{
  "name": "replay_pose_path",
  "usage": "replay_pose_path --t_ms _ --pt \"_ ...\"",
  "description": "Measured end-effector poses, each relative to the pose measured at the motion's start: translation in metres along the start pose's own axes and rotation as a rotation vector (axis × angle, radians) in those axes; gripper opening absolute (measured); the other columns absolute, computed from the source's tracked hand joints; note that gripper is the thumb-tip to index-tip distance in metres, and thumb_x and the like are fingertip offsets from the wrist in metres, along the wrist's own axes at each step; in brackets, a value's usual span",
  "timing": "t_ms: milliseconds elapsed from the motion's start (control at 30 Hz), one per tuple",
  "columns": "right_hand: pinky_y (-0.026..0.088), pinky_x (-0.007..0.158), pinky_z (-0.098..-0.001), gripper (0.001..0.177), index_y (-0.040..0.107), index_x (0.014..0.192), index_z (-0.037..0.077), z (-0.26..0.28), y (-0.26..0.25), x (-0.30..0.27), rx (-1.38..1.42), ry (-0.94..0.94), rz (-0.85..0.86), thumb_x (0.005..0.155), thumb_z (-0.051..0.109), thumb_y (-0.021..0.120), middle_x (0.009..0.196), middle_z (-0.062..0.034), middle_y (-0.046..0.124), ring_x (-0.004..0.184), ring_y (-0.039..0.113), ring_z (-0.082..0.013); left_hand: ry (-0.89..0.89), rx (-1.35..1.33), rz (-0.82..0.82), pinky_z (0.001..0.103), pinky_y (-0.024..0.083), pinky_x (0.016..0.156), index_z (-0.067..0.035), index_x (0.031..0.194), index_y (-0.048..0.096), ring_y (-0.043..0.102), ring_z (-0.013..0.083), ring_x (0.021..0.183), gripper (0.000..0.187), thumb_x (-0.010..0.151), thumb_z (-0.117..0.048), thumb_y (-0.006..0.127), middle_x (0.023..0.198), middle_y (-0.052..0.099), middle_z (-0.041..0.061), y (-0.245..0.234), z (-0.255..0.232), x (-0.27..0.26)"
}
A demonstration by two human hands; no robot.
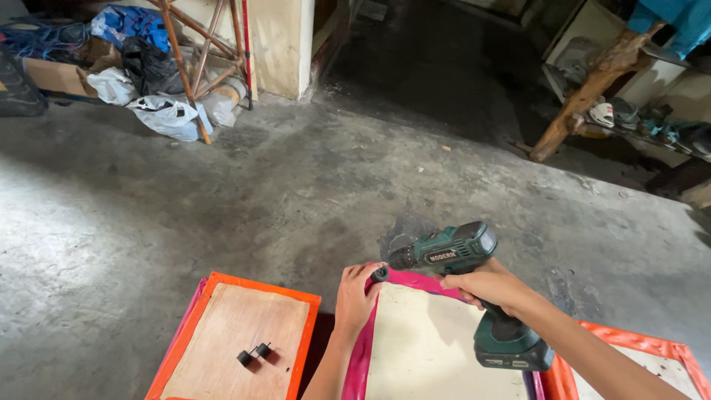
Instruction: The person uses a cordless drill to attach black plastic feet to the underside of three small wooden boxes wrapped in pink and orange tape. They position each foot and drive screws into the corners of the boxes one at a time.
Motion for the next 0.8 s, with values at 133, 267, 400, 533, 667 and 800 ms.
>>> replay_pose_path --t_ms 133,267,400,533,667,800 --pt "0.037 0.041 -0.0309 0.02 0.076 0.099 0.002 0.008 0.002 0.002 -0.021 -0.024 -0.013 0.081 0.011 0.071 0.054 -0.0031 0.052 0.045 0.046 -0.0121 0.017 -0.005 -0.016 0.042 0.048 0.096 -0.009 0.115 0.072 0.059 0.0353 0.11 0.041 0.076 -0.006 0.08 0.115 0.072 0.011 0.0 0.003 0.0" --pt "0.038 0.043 -0.0311 0.019 0.076 0.095 0.002 0.016 0.0 0.006 -0.061 -0.055 0.001 0.08 0.011 0.071 0.055 -0.003 0.053 0.046 0.048 -0.0119 -0.003 -0.013 -0.015 0.042 0.049 0.095 -0.01 0.115 0.073 0.06 0.0341 0.109 0.04 0.077 -0.006 0.08 0.114 0.074 0.009 0.002 0.004 0.0" --pt "0.039 0.043 -0.0314 0.018 0.074 0.093 0.0 0.024 -0.002 0.007 -0.085 -0.116 0.037 0.078 0.008 0.068 0.055 -0.0037 0.054 0.046 0.048 -0.0129 -0.054 0.008 0.004 0.041 0.049 0.095 -0.01 0.114 0.073 0.06 0.034 0.111 0.039 0.076 -0.006 0.08 0.114 0.073 0.009 0.001 0.002 0.001" --pt "0.039 0.043 -0.0311 0.018 0.073 0.092 -0.002 0.026 -0.005 0.007 -0.129 -0.104 0.041 0.077 0.007 0.068 0.055 -0.004 0.054 0.046 0.049 -0.0132 -0.055 0.001 0.007 0.041 0.049 0.095 -0.01 0.115 0.073 0.06 0.0337 0.112 0.039 0.077 -0.006 0.08 0.115 0.073 0.009 -0.002 -0.002 0.002" --pt "0.041 0.043 -0.0318 0.02 0.075 0.094 -0.001 0.027 -0.006 0.007 -0.154 -0.125 0.042 0.077 0.008 0.068 0.054 -0.0052 0.055 0.045 0.05 -0.0144 -0.066 -0.003 0.01 0.04 0.05 0.095 -0.011 0.115 0.073 0.061 0.0329 0.111 0.039 0.077 -0.005 0.079 0.115 0.075 0.008 -0.004 -0.006 0.001" --pt "0.041 0.043 -0.0321 0.021 0.075 0.096 -0.001 0.029 -0.005 0.009 -0.163 -0.11 0.037 0.077 0.008 0.069 0.054 -0.0056 0.055 0.046 0.051 -0.0147 -0.084 -0.014 0.006 0.04 0.051 0.094 -0.01 0.114 0.073 0.061 0.0328 0.111 0.038 0.077 -0.005 0.079 0.114 0.074 0.008 -0.004 -0.007 0.001"
Point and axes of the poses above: each hand's wrist, its own x-axis towards the middle knuckle, its own y-axis out of the palm, z = x × y, the point moved 3 cm from there along x, towards the middle knuckle
